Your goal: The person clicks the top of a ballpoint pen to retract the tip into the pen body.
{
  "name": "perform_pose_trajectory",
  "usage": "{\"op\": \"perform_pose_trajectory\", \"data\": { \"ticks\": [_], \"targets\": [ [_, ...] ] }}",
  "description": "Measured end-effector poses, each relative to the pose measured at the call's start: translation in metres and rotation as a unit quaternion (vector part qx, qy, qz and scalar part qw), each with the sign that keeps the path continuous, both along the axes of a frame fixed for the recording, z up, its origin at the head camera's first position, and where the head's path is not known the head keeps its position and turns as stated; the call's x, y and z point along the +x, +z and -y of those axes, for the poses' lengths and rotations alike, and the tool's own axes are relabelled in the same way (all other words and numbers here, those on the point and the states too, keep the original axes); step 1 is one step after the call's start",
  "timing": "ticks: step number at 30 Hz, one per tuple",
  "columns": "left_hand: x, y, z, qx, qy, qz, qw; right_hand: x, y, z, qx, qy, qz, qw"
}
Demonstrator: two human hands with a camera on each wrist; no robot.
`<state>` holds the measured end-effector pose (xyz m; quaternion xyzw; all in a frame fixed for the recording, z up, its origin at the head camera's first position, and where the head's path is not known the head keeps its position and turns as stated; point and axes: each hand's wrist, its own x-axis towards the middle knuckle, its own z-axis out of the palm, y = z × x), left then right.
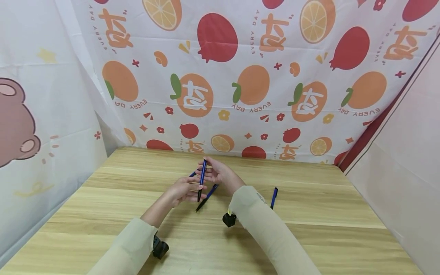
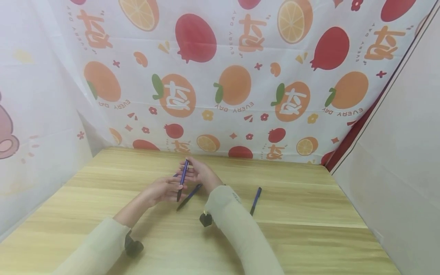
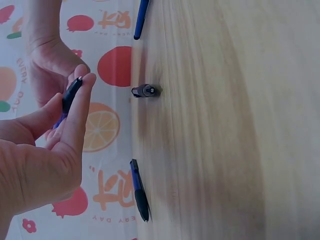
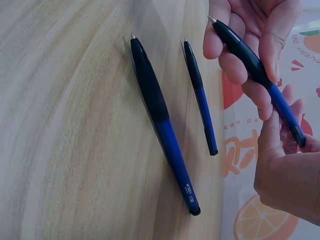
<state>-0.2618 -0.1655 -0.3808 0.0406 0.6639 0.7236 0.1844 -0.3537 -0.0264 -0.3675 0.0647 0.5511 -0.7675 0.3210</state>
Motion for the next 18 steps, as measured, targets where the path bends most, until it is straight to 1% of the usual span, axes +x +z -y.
{"op": "perform_pose_trajectory", "data": {
  "ticks": [7, 11, 18],
  "targets": [
    [-0.001, -0.0028, -0.0011, -0.001, -0.001, 0.0, 1.0, -0.0006, -0.001, -0.0013, 0.006, 0.003, 0.004, 1.0],
    [-0.0017, -0.005, 0.0005, 0.002, -0.006, 0.0, 1.0, -0.0003, -0.0019, -0.0009, 0.0, 0.005, 0.009, 1.0],
    [-0.0016, -0.0065, 0.0013, 0.005, -0.008, 0.0, 1.0, 0.0018, -0.0027, -0.0009, -0.002, -0.008, 0.007, 1.0]
  ]
}}
